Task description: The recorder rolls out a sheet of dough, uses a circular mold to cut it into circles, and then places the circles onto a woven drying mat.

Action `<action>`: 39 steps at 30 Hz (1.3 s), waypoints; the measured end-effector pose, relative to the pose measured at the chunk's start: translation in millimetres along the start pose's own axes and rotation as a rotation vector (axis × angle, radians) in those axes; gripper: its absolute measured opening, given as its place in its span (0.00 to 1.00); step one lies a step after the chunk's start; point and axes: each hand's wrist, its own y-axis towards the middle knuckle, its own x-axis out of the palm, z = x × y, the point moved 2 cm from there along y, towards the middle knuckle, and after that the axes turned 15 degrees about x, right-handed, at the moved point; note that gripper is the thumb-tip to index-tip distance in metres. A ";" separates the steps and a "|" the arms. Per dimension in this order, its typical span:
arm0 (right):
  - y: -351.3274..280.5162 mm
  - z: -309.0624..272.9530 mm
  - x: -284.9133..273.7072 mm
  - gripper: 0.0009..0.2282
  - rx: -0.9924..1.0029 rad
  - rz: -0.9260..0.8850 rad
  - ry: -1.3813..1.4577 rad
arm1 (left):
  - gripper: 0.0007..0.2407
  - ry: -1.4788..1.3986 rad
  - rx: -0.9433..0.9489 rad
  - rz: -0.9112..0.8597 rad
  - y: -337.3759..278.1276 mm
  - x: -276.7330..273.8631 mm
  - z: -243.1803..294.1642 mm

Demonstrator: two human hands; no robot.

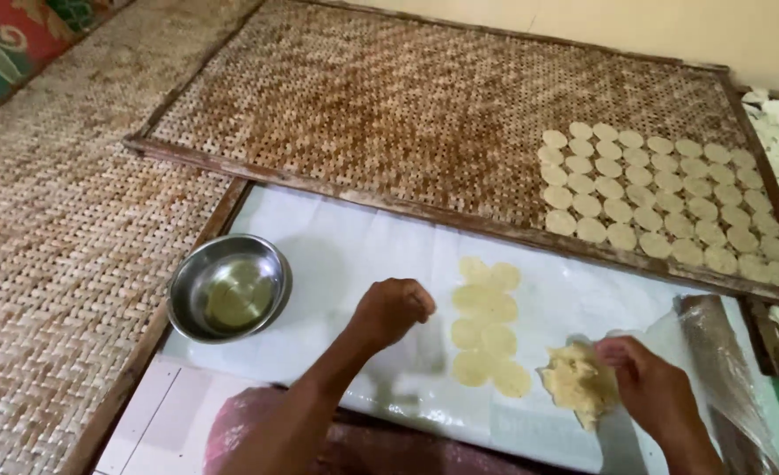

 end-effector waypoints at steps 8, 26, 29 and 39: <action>-14.3 -15.7 -12.6 0.11 0.060 -0.012 0.087 | 0.11 0.267 -0.074 -0.161 3.6 -16.5 18.1; 108.1 135.6 91.8 0.23 -0.262 -0.664 0.053 | 0.08 0.323 -0.232 -0.024 -2.7 -19.2 33.0; 81.4 96.2 68.9 0.23 -0.402 -0.481 -0.015 | 0.07 0.387 -0.139 0.033 -7.2 -14.3 25.0; 6.8 -113.9 16.1 0.29 -0.711 0.051 0.017 | 0.08 0.555 0.061 0.061 -16.4 0.2 2.8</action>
